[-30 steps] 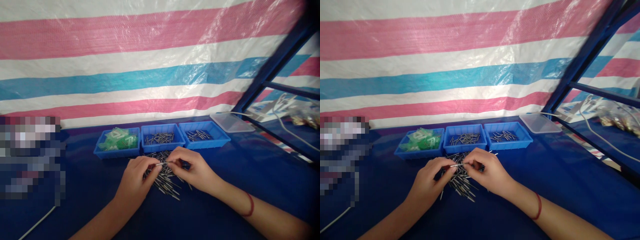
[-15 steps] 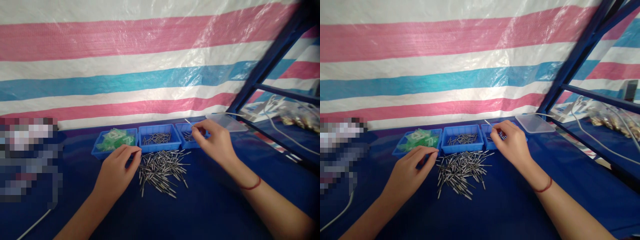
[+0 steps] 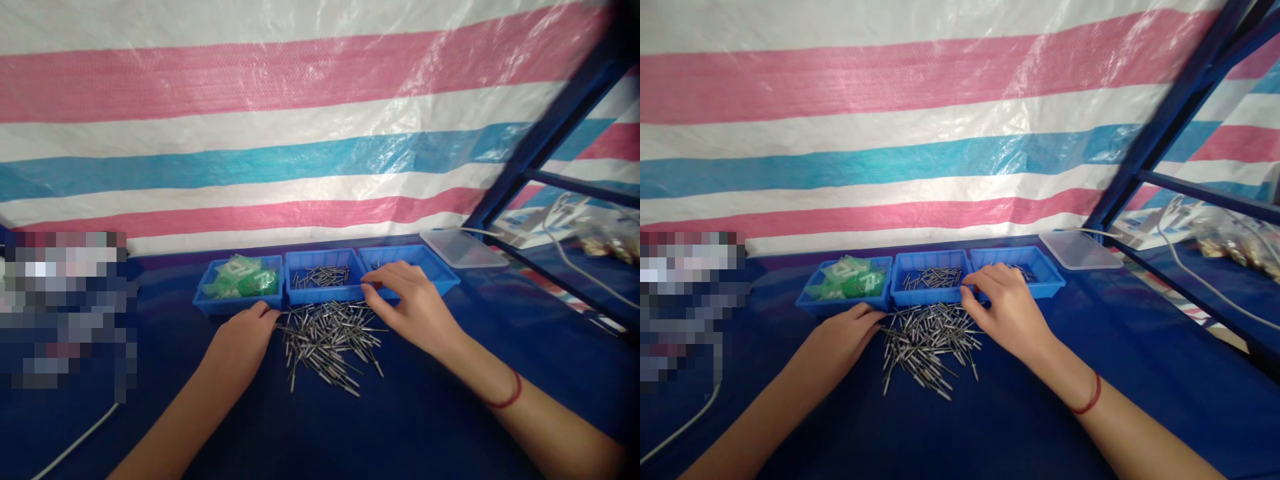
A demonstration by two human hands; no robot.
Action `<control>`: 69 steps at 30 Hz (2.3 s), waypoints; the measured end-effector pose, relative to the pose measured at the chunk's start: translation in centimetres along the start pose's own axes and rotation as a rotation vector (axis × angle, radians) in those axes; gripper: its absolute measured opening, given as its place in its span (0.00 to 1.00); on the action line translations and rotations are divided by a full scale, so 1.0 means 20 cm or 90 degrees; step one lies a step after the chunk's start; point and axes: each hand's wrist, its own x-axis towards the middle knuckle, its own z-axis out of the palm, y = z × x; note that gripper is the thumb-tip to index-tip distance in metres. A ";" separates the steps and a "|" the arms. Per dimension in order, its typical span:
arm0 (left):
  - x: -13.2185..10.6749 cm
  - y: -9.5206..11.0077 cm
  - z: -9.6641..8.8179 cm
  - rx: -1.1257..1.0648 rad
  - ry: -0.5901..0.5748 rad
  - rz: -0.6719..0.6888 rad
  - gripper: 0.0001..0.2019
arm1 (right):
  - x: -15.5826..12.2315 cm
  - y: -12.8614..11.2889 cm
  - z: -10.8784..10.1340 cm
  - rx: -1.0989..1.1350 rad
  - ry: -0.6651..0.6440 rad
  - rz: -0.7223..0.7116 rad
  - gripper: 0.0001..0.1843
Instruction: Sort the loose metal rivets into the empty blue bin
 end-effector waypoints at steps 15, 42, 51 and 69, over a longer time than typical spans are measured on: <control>-0.01 0.13 -0.03 -0.471 0.160 0.134 0.11 | -0.07 -0.20 0.05 0.209 -0.158 -0.077 0.09; -0.01 0.24 0.07 -0.590 0.155 0.073 0.09 | -0.09 -0.24 0.08 0.486 -0.106 0.151 0.06; -0.02 0.23 0.07 -0.544 0.182 0.045 0.07 | -0.08 -0.21 0.09 0.440 -0.108 0.108 0.04; -0.03 0.09 -0.04 -0.181 0.129 0.039 0.14 | 0.05 0.27 -0.05 -0.161 0.053 0.150 0.10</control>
